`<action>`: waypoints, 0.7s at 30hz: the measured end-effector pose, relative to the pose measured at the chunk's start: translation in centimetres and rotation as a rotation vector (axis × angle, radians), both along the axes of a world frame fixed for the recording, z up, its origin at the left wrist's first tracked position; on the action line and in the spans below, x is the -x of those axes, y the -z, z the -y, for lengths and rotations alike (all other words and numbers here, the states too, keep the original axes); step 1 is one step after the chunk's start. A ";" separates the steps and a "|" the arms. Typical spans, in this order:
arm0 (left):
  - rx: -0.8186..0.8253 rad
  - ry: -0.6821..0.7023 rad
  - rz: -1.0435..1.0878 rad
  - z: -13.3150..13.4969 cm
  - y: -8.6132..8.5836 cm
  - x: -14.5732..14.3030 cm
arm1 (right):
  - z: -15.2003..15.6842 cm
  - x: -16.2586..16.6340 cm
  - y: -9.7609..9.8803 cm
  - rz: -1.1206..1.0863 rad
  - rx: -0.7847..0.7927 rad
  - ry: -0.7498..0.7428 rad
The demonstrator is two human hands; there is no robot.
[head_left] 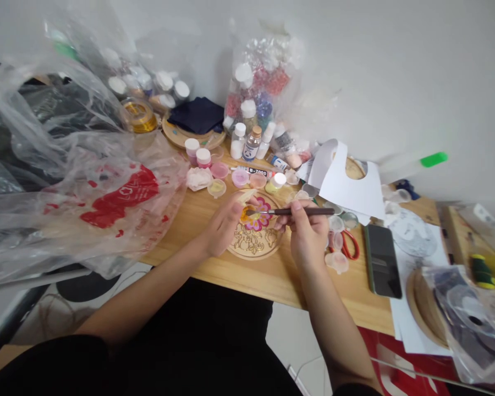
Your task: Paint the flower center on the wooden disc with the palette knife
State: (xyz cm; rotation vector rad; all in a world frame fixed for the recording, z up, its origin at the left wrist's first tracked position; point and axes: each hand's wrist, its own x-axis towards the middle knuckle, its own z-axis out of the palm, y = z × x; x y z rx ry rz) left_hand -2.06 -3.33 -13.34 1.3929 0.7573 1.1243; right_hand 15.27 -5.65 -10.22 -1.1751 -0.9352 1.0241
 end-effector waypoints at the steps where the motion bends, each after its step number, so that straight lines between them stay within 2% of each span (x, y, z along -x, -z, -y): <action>1: 0.004 0.004 0.005 0.0 0.0 0.0 | 0.0 0.0 0.0 -0.022 0.000 -0.006; 6: 0.168 0.061 0.103 -0.2 -0.5 0.0 | -0.1 -0.1 -0.1 -0.099 0.013 0.000; 11: 0.344 0.176 0.248 -0.6 -1.1 -0.1 | -0.4 -0.3 -0.7 -0.184 -0.012 0.053; 15: 0.351 0.237 0.318 -0.8 -1.0 -0.2 | -0.5 -0.6 -0.8 -0.181 -0.025 0.043; 21: 0.325 0.223 0.315 -0.8 -1.0 -0.3 | 0.3 -0.7 -0.4 -0.065 -0.090 -0.006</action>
